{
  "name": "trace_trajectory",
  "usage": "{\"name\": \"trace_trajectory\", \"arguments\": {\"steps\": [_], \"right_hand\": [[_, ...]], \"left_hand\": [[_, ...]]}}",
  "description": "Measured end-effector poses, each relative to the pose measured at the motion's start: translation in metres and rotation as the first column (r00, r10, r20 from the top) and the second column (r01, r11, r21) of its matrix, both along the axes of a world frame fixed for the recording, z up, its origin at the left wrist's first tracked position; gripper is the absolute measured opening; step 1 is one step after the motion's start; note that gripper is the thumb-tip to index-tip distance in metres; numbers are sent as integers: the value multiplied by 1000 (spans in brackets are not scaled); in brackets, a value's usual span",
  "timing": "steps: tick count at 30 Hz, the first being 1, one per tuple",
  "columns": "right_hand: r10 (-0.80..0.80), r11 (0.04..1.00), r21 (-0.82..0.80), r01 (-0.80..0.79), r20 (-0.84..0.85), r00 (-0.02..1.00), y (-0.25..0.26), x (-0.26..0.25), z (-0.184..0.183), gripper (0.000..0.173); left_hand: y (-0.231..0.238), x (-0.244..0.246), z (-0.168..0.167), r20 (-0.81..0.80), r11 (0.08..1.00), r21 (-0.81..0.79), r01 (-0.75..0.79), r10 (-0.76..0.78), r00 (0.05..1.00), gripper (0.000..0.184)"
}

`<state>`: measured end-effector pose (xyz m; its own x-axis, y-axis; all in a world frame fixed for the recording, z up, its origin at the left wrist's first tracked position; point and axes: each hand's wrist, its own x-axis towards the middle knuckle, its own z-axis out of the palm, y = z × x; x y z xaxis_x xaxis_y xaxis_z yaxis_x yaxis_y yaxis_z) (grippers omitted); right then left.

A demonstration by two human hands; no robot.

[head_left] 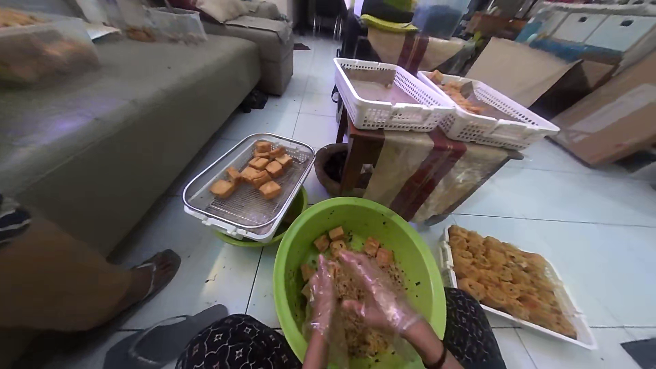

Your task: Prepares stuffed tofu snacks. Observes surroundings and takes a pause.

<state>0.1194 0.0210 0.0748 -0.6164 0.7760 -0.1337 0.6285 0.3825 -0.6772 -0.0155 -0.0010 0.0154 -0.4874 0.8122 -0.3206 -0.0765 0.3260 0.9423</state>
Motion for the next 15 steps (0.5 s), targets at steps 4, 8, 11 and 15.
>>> {"name": "trace_trajectory", "arguments": {"steps": [4, 8, 11, 15], "right_hand": [[-27, 999, -42, 33, 141, 990, 0, -11, -4, 77], [-146, 976, -133, 171, 178, 973, 0, -17, -2, 51], [-260, 939, -178, 294, 191, 947, 3, -18, 3, 34], [-392, 914, -154, 376, -96, 915, -6, -17, -11, 39]], "left_hand": [[-5, 4, 4, -174, 992, -66, 110, -120, 977, 62], [-5, 6, 5, -411, 996, -78, 42, -70, 909, 51], [-3, 8, 9, -494, 997, -73, 17, -51, 868, 43], [0, 13, -4, -493, 997, 61, -37, 62, 868, 35]]}}
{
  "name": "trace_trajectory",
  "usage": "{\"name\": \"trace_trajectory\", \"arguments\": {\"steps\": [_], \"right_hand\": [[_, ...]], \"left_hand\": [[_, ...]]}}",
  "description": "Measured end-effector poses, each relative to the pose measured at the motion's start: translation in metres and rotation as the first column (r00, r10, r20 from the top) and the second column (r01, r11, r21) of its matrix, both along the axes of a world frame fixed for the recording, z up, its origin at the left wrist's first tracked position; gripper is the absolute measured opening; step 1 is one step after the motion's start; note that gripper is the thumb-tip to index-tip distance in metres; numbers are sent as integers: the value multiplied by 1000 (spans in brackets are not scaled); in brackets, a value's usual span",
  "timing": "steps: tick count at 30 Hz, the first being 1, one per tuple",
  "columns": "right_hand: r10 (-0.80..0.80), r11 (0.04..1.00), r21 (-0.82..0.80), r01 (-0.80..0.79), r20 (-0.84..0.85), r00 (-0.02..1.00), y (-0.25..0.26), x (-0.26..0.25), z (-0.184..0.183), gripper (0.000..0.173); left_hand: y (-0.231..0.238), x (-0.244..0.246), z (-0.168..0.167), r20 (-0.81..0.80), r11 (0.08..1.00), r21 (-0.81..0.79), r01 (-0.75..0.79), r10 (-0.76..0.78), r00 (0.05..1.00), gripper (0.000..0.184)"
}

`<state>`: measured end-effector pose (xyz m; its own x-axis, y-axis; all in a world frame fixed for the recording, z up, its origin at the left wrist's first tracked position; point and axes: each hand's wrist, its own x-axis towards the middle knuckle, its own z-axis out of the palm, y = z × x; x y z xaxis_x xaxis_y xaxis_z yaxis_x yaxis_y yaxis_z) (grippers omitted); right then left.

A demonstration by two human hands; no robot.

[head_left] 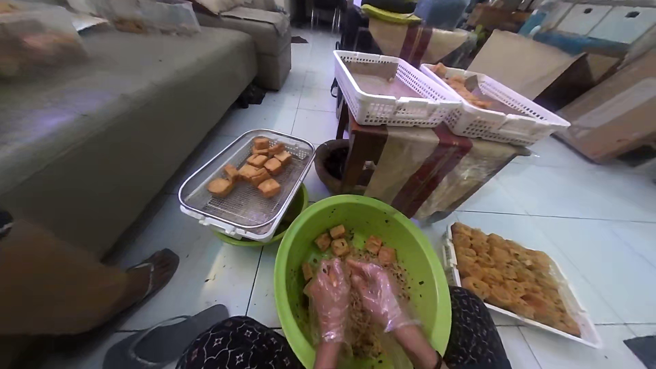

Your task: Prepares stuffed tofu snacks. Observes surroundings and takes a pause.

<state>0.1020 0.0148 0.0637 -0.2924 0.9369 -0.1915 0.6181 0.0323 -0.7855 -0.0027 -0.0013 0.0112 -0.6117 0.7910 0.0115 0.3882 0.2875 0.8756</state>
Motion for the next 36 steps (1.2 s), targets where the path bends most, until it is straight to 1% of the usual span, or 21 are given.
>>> {"name": "trace_trajectory", "arguments": {"steps": [2, 3, 5, 6, 8, 10, 12, 13, 15, 17, 19, 20, 23, 24, 25, 26, 29, 31, 32, 34, 36], "right_hand": [[-25, 988, 149, 43, -118, 993, -16, -4, -17, 44], [-26, 975, 215, 54, -130, 991, -25, -6, -19, 48], [-51, 929, 361, 80, -89, 995, -39, -14, -23, 46], [-73, 913, 398, 87, -50, 996, -41, -16, -25, 43], [-74, 933, 356, 49, 55, 996, -36, -16, -20, 31], [10, 974, 219, -53, 194, 981, -19, -13, -11, 22], [121, 990, 39, -138, 283, 951, 1, -13, 1, 22], [159, 986, -2, -166, 295, 942, 6, -15, 5, 22], [217, 972, 25, -234, 288, 933, 7, -18, 11, 25], [263, 956, 66, -286, 244, 934, 3, -16, 17, 31], [283, 947, 125, -296, 112, 952, -1, -5, 16, 40], [291, 945, 127, -301, 87, 953, -3, 1, 15, 46], [310, 951, -74, -302, 208, 928, -5, 3, 24, 83], [305, 951, -114, -286, 225, 925, -7, 2, 24, 86], [289, 955, -133, -265, 221, 931, -8, 1, 22, 82], [258, 964, -120, -238, 200, 945, -7, 0, 19, 74], [154, 985, -94, -143, 126, 980, -3, -1, 8, 49], [82, 994, -81, -74, 100, 992, -1, -4, 10, 38], [46, 997, -62, -41, 85, 995, -2, -6, 10, 36], [-24, 999, 42, 23, 21, 999, -6, -10, 3, 34], [-33, 988, 151, 38, -34, 999, -18, -16, -5, 39]], "left_hand": [[-1, -1, -2, 48, 999, 30, -16, 14, 999, 36], [-1, -2, -2, 84, 999, 39, -23, 19, 996, 38], [-1, -4, -4, 166, 997, 68, -43, 32, 986, 40], [-2, -6, -6, 225, 996, 72, -48, 30, 974, 42], [-2, -9, -9, 309, 998, 55, -31, 13, 951, 47], [-3, -11, -8, 358, 999, 10, 44, -45, 933, 49], [-2, -10, -2, 383, 994, -45, 99, -74, 921, 50], [0, -10, 0, 405, 994, -52, 100, -70, 912, 50], [1, -10, 1, 474, 997, -32, 68, -45, 880, 50], [1, -12, -3, 534, 1000, -15, -3, 10, 845, 51], [-1, -16, -8, 569, 998, -7, -61, 54, 821, 52], [-2, -17, -8, 613, 997, -12, -76, 67, 787, 51], [2, -11, -8, 736, 989, -30, -142, 118, 666, 48], [1, -9, -6, 748, 990, -37, -136, 118, 653, 48], [1, -8, -6, 742, 992, -25, -122, 100, 663, 47], [0, -7, -6, 713, 994, -4, -111, 81, 696, 47], [-2, -10, -16, 578, 991, 107, -81, 4, 816, 41], [-2, -10, -18, 488, 983, 160, -92, 2, 873, 36], [-2, -9, -17, 449, 979, 177, -101, 11, 893, 33], [-1, -4, -15, 395, 969, 212, -128, 35, 918, 29], [-2, -2, -15, 377, 959, 247, -141, 39, 925, 30]]}}
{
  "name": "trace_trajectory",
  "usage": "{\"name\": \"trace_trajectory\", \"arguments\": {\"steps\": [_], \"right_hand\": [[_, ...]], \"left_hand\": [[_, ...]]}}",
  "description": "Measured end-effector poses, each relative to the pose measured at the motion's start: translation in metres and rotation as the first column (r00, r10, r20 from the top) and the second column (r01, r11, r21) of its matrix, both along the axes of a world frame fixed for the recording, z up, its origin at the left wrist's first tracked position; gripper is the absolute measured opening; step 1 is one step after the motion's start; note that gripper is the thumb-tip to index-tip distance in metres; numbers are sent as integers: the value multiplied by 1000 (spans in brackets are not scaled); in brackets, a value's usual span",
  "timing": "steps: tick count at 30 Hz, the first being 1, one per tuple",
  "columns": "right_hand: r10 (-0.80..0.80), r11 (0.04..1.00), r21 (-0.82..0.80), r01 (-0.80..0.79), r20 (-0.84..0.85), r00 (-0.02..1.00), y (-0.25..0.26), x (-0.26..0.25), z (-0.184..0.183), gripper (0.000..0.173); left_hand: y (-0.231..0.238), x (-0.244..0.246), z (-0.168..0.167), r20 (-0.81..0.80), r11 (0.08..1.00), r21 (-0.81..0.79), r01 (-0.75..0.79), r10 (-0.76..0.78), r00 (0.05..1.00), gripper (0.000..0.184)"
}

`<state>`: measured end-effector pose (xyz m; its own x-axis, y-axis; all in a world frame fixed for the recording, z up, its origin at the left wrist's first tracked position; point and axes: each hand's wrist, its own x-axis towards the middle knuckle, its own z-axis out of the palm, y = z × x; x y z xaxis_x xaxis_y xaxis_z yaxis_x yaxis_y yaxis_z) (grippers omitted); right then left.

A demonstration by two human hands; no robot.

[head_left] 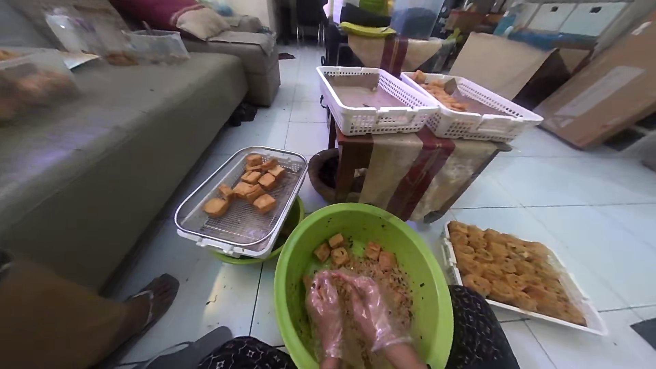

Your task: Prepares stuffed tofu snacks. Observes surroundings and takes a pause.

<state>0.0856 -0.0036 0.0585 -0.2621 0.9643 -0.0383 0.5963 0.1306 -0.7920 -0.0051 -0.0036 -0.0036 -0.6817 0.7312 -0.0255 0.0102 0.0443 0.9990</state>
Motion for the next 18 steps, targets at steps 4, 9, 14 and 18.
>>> {"name": "trace_trajectory", "arguments": {"steps": [4, 9, 14, 18], "right_hand": [[-28, 950, 312, 17, 31, 999, -23, -13, -20, 38], [33, 977, 199, -72, 191, 981, -21, -17, -6, 29], [151, 985, -133, -113, 328, 933, 12, -11, 22, 23], [76, 997, -18, -73, 222, 972, 8, -15, 0, 21]], "left_hand": [[1, -2, 4, 69, 997, 80, -15, 9, 998, 37], [-3, -10, 7, 150, 998, 25, 65, -68, 986, 46], [0, -7, -1, 169, 992, -19, 128, -123, 978, 41], [1, -6, 3, 168, 987, -114, 109, -89, 982, 38]]}}
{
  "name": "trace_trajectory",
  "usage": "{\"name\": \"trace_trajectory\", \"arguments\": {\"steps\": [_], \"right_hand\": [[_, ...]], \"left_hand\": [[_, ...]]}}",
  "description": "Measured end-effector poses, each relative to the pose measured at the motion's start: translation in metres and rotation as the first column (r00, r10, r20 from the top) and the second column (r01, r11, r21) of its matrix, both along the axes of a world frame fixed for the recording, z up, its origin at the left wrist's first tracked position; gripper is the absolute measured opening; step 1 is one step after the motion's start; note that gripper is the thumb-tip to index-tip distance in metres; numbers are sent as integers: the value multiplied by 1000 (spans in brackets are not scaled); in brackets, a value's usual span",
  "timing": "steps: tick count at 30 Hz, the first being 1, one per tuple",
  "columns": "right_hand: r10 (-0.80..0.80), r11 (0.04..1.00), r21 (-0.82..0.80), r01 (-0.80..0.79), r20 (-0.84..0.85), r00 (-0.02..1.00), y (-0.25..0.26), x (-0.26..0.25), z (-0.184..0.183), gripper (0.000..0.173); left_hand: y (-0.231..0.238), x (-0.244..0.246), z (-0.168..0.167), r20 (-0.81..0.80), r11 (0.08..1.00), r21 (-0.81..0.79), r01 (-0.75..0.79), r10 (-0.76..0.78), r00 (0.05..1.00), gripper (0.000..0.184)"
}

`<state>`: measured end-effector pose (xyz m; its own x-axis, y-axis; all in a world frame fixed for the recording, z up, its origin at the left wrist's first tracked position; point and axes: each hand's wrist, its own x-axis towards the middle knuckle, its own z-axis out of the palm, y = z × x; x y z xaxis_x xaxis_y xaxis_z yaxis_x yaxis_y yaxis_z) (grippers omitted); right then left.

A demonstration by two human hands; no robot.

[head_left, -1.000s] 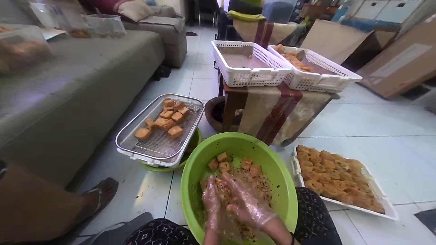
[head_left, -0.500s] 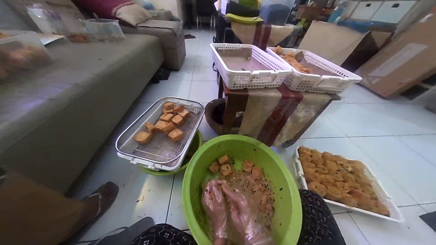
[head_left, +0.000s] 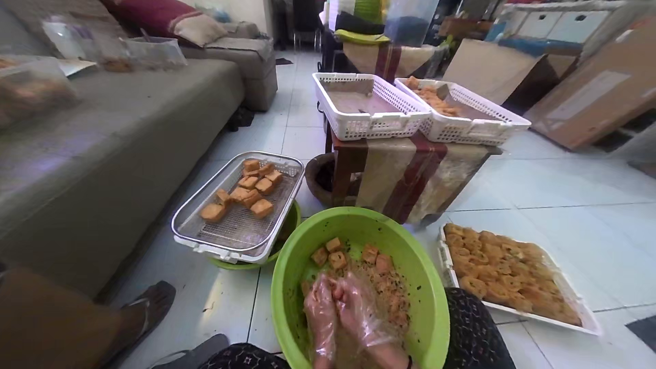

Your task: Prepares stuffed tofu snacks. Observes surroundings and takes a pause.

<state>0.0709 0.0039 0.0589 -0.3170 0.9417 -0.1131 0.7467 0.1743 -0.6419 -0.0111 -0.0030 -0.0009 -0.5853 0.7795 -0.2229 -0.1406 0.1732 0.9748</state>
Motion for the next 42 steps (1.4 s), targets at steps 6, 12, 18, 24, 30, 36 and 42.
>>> {"name": "trace_trajectory", "arguments": {"steps": [6, 12, 18, 24, 30, 36, 42], "right_hand": [[80, 996, -13, -86, -235, 969, -11, 16, 5, 43], [34, 982, -185, -46, -68, 997, -11, 17, 16, 57], [87, 994, -59, -94, -108, 990, -7, 12, 12, 57], [258, 965, 1, -261, -161, 953, 1, 22, -6, 81], [120, 989, -59, -137, -226, 967, 18, 43, -7, 46], [294, 956, 50, -290, -237, 926, 19, 48, -4, 71], [189, 981, 101, -166, -296, 936, 28, 53, -17, 69]], "left_hand": [[-4, -11, 0, 412, 992, 46, -117, 88, 907, 40], [-1, -2, 5, 431, 985, 115, -132, 71, 900, 40], [-1, 0, 1, 92, 969, 159, -188, 175, 980, 32], [0, -4, -4, 406, 980, 168, -106, 29, 914, 51], [2, -9, 0, 714, 932, 358, 53, -310, 628, 62], [3, -7, 0, 280, 992, 91, 87, -109, 954, 57], [-4, -1, 23, 620, 980, 148, 136, -199, 759, 80]]}}
